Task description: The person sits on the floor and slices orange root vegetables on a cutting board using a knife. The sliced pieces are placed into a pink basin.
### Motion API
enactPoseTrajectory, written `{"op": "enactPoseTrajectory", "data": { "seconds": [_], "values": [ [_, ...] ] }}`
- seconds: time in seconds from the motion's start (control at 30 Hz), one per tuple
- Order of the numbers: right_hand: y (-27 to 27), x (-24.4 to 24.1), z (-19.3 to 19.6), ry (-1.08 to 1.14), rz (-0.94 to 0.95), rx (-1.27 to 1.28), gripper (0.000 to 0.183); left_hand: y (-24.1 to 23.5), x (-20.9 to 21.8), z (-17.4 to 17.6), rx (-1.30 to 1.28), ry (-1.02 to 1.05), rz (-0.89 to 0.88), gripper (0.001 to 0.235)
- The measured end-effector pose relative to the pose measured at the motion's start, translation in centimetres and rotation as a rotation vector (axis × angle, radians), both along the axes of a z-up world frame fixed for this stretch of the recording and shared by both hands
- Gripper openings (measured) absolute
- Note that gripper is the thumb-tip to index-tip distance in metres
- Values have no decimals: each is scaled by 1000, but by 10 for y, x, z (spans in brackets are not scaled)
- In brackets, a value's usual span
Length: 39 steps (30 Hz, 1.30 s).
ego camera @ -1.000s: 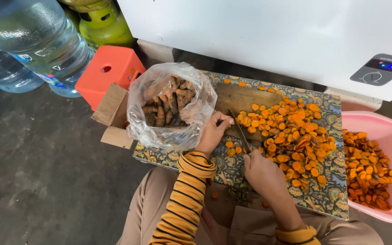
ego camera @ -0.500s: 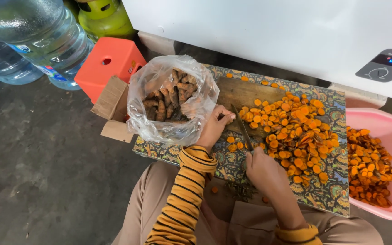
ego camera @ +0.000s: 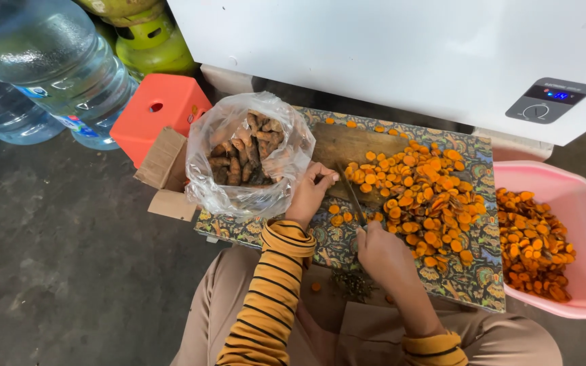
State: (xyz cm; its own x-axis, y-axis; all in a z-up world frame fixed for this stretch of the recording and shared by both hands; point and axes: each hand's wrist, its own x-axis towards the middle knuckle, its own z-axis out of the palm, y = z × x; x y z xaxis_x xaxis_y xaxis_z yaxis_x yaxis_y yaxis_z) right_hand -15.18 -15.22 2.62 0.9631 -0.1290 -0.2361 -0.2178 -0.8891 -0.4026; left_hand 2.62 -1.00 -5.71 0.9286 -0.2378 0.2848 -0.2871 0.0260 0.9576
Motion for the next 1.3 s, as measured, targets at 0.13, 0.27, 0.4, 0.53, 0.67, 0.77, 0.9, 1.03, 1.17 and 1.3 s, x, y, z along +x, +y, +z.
{"op": "enactPoseTrajectory", "data": {
  "seconds": [0.13,0.27,0.4,0.53,0.67,0.77,0.9,1.03,1.17,1.3],
  "values": [
    [0,-7,5,-36,-13,21,43,-1,17,-28,-29,96,-17,13],
    [-1,-8,8,-10,3,32,44,-1,14,-18,-12,191,-23,18],
    [-1,-10,12,-1,-9,64,45,2,8,-5,8,251,-23,20],
    [-3,-11,10,57,-24,59,49,3,9,-7,-17,260,-28,20],
    [3,-6,20,171,-17,12,40,3,5,-4,-22,213,-66,15],
    [15,8,47,301,-35,16,40,9,-6,21,34,184,-84,23],
    [21,11,33,254,-42,-25,37,8,-11,17,79,211,-53,20],
    [16,1,26,254,-44,-24,40,4,1,-7,1,134,-75,14],
    [13,-8,23,147,-106,12,40,7,-2,-2,-4,133,-82,13],
    [10,-8,19,150,-46,-4,39,8,-7,9,21,172,-101,16]
  ]
}}
